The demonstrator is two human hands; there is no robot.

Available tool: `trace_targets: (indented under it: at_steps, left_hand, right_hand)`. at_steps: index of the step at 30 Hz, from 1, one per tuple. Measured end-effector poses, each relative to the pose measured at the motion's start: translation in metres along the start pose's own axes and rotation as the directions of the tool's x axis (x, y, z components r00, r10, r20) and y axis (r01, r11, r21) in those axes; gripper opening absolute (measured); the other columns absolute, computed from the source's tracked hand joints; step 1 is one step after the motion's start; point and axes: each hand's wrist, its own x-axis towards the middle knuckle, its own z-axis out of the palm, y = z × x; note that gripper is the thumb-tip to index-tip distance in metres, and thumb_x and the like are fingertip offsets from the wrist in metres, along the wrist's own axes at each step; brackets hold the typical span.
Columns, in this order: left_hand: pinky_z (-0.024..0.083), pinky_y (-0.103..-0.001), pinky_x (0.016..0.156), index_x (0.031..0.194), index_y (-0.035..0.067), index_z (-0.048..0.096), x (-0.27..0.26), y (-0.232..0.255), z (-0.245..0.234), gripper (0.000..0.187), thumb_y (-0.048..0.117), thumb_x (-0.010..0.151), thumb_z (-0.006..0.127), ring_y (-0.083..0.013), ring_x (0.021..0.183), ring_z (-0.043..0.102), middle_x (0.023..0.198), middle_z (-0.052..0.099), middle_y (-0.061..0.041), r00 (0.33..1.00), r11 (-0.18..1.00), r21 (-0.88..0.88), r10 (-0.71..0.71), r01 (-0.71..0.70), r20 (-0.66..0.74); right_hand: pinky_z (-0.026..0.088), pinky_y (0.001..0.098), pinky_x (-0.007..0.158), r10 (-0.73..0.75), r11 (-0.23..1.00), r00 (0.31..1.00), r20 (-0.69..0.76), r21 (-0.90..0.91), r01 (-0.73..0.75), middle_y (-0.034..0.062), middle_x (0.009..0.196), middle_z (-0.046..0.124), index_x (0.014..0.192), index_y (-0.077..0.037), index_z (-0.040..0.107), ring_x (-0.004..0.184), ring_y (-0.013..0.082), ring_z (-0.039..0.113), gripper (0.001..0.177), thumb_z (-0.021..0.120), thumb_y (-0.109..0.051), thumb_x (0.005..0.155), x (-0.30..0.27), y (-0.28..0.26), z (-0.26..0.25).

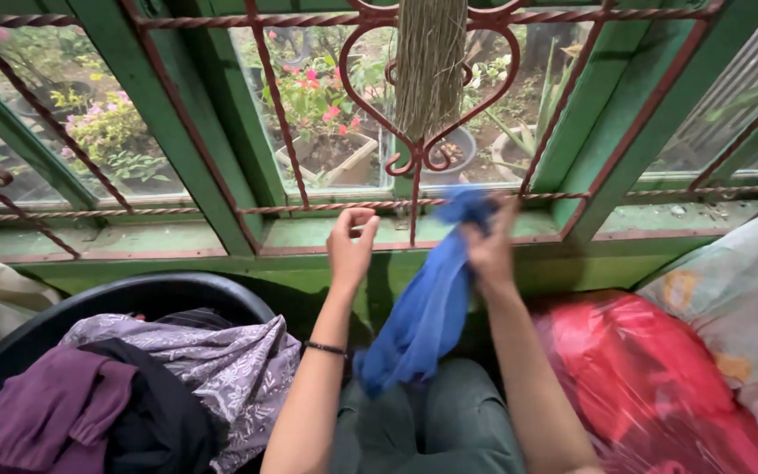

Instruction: Wiping window bars and glass with a blue cloth and organizing laundry.

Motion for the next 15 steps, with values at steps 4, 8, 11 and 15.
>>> trace_targets:
  at_steps: [4,8,11,15]
  left_hand:
    - [0.057,-0.029,0.072,0.102,0.006,0.070,-0.002,-0.003,-0.010,0.014,0.015,0.092,0.071,-0.0161,0.081,0.071,0.096,0.075,-0.005,0.974,0.966,0.178,0.206,-0.188,-0.091]
    - [0.054,-0.036,0.075,0.103,0.004,0.069,-0.005,0.029,0.000,0.017,0.010,0.087,0.070,-0.0227,0.090,0.070,0.100,0.074,-0.009,0.926,0.875,0.329,0.378,-0.355,-0.008]
    - [0.053,-0.037,0.074,0.103,0.005,0.069,-0.011,0.037,0.005,0.017,0.010,0.087,0.069,-0.0234,0.090,0.069,0.100,0.073,-0.009,0.939,0.882,0.342,0.343,-0.325,0.009]
    - [0.051,-0.042,0.087,0.102,0.005,0.069,-0.009,0.036,0.000,0.014,0.008,0.089,0.069,-0.0281,0.097,0.065,0.097,0.070,-0.011,0.879,0.776,0.484,0.475,-0.403,-0.029]
  right_hand:
    - [0.042,0.0470,0.109,-0.475,0.728,0.847,-0.239,-0.648,0.225,0.0255,0.130,0.054,0.141,-0.004,0.047,0.122,0.0433,0.054,0.060,0.063,0.010,0.084,0.023,-0.005,0.002]
    - [0.046,0.0417,0.109,-0.235,0.633,0.928,0.289,-0.679,0.372,0.0215,0.125,0.069,0.125,0.000,0.067,0.122,0.0396,0.063,0.055,0.051,0.011,0.074,0.005,-0.016,0.023]
    - [0.053,0.0365,0.098,0.031,0.855,0.941,0.337,-0.496,0.150,0.0187,0.107,0.075,0.106,-0.001,0.076,0.105,0.0340,0.071,0.044,0.047,0.009,0.074,-0.004,-0.041,0.007]
    - [0.054,0.0359,0.100,-0.183,0.904,0.983,-0.024,-0.398,0.159,0.0142,0.100,0.075,0.099,-0.003,0.076,0.101,0.0297,0.073,0.045,0.041,0.010,0.075,0.021,-0.082,-0.021]
